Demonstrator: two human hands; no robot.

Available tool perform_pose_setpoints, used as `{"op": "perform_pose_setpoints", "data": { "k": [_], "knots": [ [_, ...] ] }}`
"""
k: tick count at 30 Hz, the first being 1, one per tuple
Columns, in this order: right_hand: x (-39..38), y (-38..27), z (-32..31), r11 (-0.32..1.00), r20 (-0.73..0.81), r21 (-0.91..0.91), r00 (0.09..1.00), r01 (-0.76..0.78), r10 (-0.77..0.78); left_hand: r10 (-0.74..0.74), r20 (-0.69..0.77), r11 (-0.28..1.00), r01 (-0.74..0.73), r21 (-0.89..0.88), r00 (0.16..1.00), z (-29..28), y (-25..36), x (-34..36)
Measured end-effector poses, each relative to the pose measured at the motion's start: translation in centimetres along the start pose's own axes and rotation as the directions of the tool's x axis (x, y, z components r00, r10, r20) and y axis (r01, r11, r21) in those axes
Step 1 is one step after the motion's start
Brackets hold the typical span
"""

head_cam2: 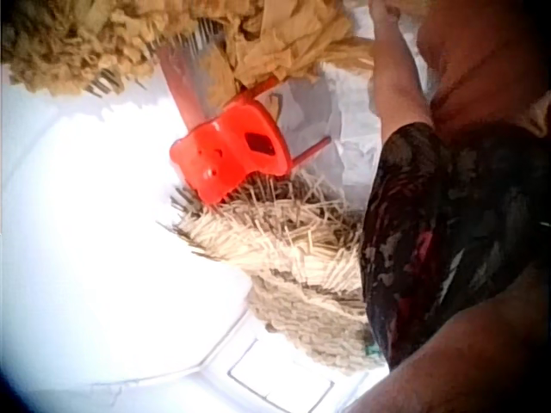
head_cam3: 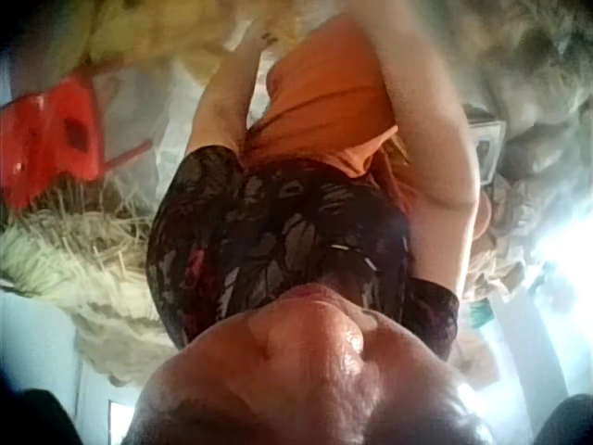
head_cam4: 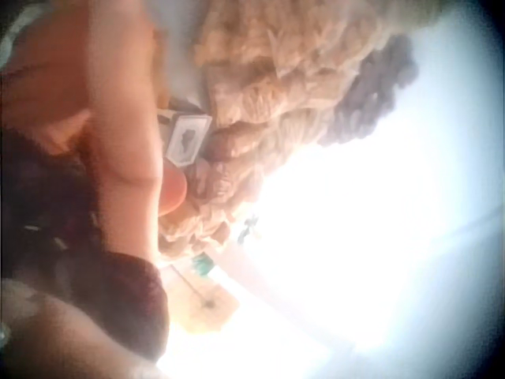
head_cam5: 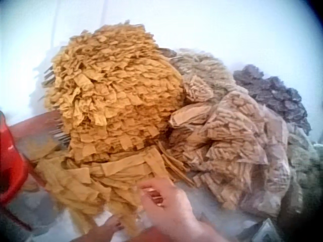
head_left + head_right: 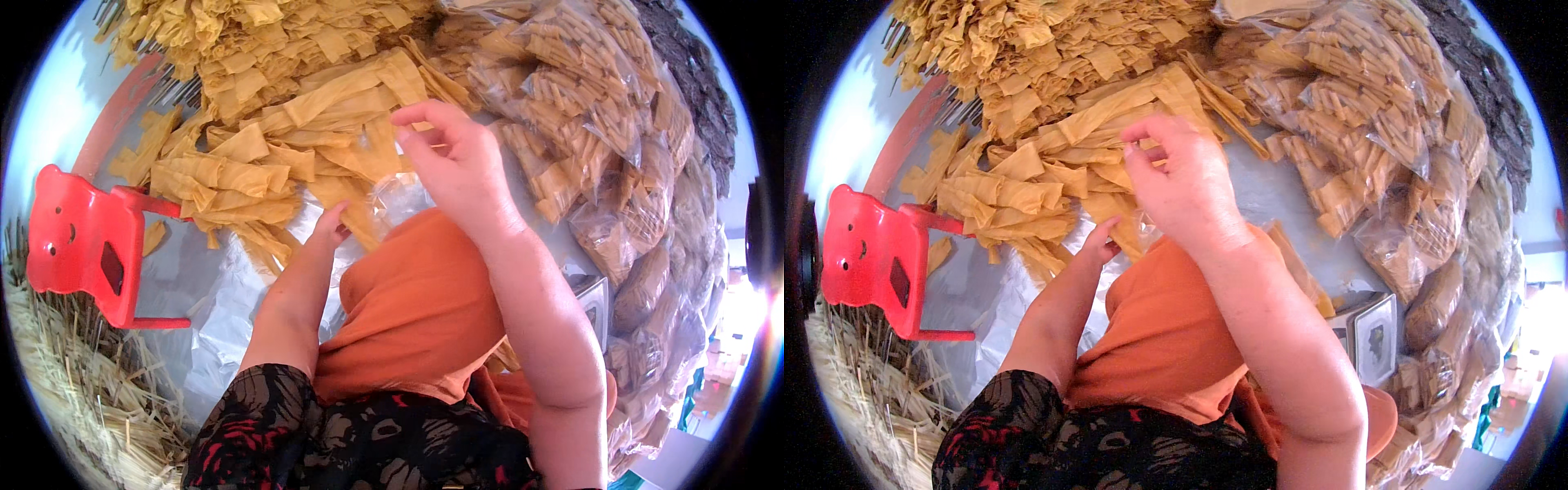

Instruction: The person gathers flat food products from a large pile on the floor and places them into plastic bags, occasionally using a scale to check the weight.

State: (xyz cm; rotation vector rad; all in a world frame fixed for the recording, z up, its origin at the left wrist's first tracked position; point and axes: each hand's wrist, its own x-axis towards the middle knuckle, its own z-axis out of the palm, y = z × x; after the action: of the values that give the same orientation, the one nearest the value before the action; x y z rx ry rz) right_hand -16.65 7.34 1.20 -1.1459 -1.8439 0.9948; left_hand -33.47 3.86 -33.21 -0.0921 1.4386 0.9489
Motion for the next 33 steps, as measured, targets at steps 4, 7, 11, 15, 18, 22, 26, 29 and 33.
{"op": "perform_pose_setpoints", "data": {
  "k": [4,7,11,15,18,22,26,29,33],
  "knots": [
    [-0.3,-0.2,-0.7,0.999,0.014,-0.016,0.999,-0.043,0.043,0.054,0.241,0.901,0.057,-0.429,0.969,0.9,-2.5,4.2],
    [-0.6,0.6,-1.5,0.997,-0.006,-0.041,0.998,-0.060,0.060,0.049,0.301,0.846,0.120,-0.520,0.952,2.5,-2.2,4.6],
    [-0.8,2.2,-1.9,1.000,-0.064,-0.019,0.998,0.003,-0.004,0.014,0.363,0.789,0.213,-0.576,0.932,4.3,-1.1,4.1],
    [-0.8,1.7,-1.9,0.999,-0.043,-0.039,0.999,-0.011,0.010,0.033,0.348,0.782,0.193,-0.593,0.937,5.2,-0.1,4.2],
    [-0.8,1.5,-2.4,0.997,-0.076,-0.048,0.996,-0.057,0.053,0.085,0.370,0.746,0.188,-0.639,0.925,8.9,2.3,0.9],
    [-0.8,0.5,-2.2,0.999,-0.162,0.050,0.987,-0.016,0.024,0.280,0.505,0.779,0.114,-0.617,0.817,12.8,8.6,-4.9],
    [-1.9,-1.0,-4.0,0.936,-0.318,0.337,0.948,0.099,0.014,0.418,0.712,0.906,-0.200,-0.373,0.565,16.4,11.9,-15.4],
    [-3.2,-0.8,-6.8,0.956,-0.462,0.184,0.878,0.230,-0.123,0.301,0.684,0.939,-0.081,-0.335,0.665,18.2,14.3,-24.8],
    [-5.0,-1.0,-12.9,0.933,-0.601,0.179,0.785,0.314,-0.149,0.304,0.679,0.931,-0.359,-0.064,0.668,19.0,14.3,-31.9]
  ]
}}
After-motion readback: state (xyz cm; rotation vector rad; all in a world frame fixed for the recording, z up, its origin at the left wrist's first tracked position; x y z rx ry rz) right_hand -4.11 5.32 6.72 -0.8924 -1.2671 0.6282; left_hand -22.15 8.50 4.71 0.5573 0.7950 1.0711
